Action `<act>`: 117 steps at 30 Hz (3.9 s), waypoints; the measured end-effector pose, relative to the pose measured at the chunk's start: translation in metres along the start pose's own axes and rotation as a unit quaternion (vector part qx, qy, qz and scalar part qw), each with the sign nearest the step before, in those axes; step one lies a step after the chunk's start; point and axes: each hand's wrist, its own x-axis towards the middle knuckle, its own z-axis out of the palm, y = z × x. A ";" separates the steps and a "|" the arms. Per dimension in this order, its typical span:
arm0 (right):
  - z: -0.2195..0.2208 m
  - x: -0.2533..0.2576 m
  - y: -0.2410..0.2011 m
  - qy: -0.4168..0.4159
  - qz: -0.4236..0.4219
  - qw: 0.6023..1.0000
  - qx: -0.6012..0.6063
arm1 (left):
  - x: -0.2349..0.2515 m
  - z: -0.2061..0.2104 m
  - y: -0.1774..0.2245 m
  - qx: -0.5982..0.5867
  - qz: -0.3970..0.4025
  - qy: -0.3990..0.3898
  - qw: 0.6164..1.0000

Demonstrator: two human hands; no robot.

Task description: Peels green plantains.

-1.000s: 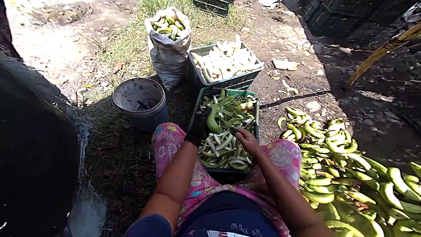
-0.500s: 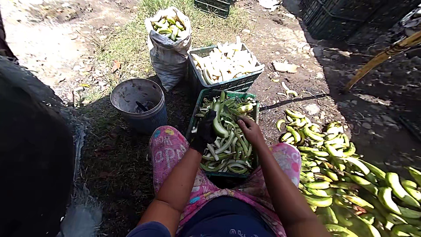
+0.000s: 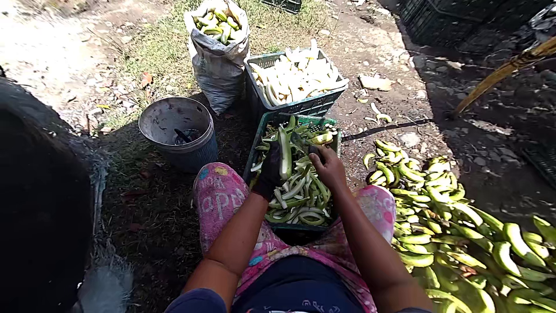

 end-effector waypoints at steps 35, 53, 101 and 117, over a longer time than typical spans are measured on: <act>-0.004 0.031 0.011 0.001 0.109 0.992 -0.066 | 0.007 -0.018 0.015 0.303 0.037 -0.182 0.935; 0.042 -0.010 -0.006 0.128 -0.113 0.980 -0.103 | 0.001 -0.012 0.016 0.096 0.015 0.044 0.994; 0.001 0.045 0.043 -0.051 0.068 0.996 0.030 | 0.033 -0.030 -0.002 0.042 0.130 0.182 0.974; -0.025 0.055 0.155 0.157 0.307 0.862 0.370 | 0.109 -0.011 -0.009 0.154 -0.077 0.248 0.953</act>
